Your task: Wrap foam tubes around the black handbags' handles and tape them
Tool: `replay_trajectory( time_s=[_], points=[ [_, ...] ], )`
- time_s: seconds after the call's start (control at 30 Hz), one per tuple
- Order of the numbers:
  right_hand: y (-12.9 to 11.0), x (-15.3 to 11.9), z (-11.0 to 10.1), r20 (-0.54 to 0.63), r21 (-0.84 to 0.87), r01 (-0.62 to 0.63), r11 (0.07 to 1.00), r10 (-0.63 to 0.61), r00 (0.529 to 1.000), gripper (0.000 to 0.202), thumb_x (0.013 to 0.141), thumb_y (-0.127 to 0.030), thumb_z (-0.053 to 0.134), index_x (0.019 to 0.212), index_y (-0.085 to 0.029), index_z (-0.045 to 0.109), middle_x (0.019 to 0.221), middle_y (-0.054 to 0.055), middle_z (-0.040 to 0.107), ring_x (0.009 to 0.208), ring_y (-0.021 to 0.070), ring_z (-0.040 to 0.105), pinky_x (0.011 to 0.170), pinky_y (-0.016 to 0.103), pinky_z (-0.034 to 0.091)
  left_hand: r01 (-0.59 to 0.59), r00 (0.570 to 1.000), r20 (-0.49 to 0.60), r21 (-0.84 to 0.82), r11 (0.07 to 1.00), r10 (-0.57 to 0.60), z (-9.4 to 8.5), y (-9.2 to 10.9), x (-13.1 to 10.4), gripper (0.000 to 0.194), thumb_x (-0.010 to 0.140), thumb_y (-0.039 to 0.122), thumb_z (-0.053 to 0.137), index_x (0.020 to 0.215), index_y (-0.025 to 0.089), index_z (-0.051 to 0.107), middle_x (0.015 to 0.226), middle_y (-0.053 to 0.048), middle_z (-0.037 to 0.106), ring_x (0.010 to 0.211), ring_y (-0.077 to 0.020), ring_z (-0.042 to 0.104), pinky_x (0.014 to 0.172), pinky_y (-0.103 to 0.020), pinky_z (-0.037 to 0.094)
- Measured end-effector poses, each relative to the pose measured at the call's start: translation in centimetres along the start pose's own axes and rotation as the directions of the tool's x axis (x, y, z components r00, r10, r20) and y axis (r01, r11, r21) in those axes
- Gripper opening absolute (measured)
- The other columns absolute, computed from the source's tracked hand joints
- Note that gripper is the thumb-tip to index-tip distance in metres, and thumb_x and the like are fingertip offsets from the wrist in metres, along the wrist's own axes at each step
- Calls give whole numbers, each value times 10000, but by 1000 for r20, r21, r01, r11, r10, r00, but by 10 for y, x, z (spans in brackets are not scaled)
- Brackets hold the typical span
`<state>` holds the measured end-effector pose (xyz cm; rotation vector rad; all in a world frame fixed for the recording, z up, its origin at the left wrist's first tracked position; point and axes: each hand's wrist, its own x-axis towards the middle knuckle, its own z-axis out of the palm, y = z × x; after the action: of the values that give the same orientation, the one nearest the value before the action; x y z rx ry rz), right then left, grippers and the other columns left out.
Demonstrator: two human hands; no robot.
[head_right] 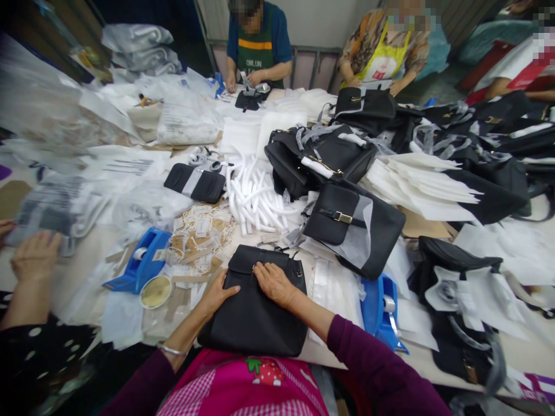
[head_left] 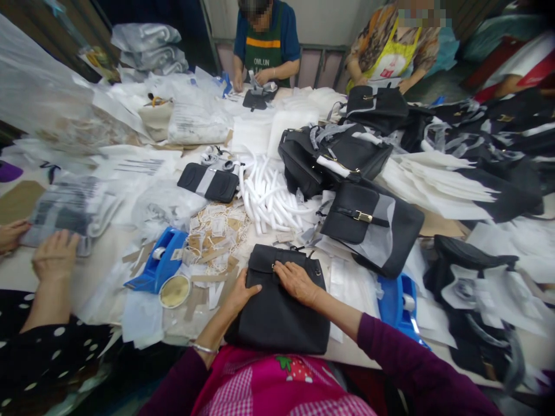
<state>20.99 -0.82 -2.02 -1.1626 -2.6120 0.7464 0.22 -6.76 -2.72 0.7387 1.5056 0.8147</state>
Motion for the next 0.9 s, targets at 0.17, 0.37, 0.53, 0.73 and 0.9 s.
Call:
replay_trajectory(
  time_s=[0.17, 0.37, 0.53, 0.73, 0.9],
  points=[
    [40, 48, -47, -89, 6, -250, 968, 250, 964, 334, 969, -266, 344, 1129, -101, 587, 795, 109, 661, 766, 198, 623, 750, 301, 417, 30, 1000, -7, 31, 999, -30, -3, -1, -3, 817, 592, 287, 752, 1322, 133, 418, 1353, -167, 509, 1231, -318, 500, 1034, -426, 403],
    [76, 87, -90, -333, 45, -404, 913, 395, 856, 316, 895, -143, 406, 1182, -134, 539, 1060, 143, 631, 1008, 246, 561, 861, 342, 391, 84, 981, 180, -81, 993, -68, -10, 15, -8, 723, 625, 316, 771, 1270, 157, 485, 1223, -127, 614, 1115, -297, 582, 932, -395, 475],
    [69, 39, -53, -288, 242, -333, 911, 395, 872, 252, 857, -135, 433, 1026, -186, 613, 1006, 75, 627, 973, 201, 554, 900, 325, 403, 28, 987, 163, -171, 985, 0, -27, 20, 18, 502, 803, 417, 603, 1217, 138, 549, 962, -94, 669, 859, -204, 628, 734, -306, 494],
    [72, -22, -11, -133, 328, -405, 854, 466, 875, 260, 746, -154, 582, 1001, -186, 625, 988, 70, 619, 1003, 237, 542, 911, 389, 413, -220, 959, 184, 10, 975, 215, -15, 22, 56, 391, 710, 239, 655, 1096, 180, 632, 1208, -87, 584, 994, -212, 581, 854, -324, 478],
    [81, -24, -23, -53, 589, -320, 742, 431, 901, 333, 715, -139, 564, 1039, -209, 598, 1035, 39, 599, 1002, 197, 544, 936, 360, 399, -330, 846, 472, 99, 939, 248, -3, 41, 72, 452, 769, 195, 558, 1220, 200, 577, 1210, -68, 619, 1178, -260, 507, 1022, -392, 395]
  ],
)
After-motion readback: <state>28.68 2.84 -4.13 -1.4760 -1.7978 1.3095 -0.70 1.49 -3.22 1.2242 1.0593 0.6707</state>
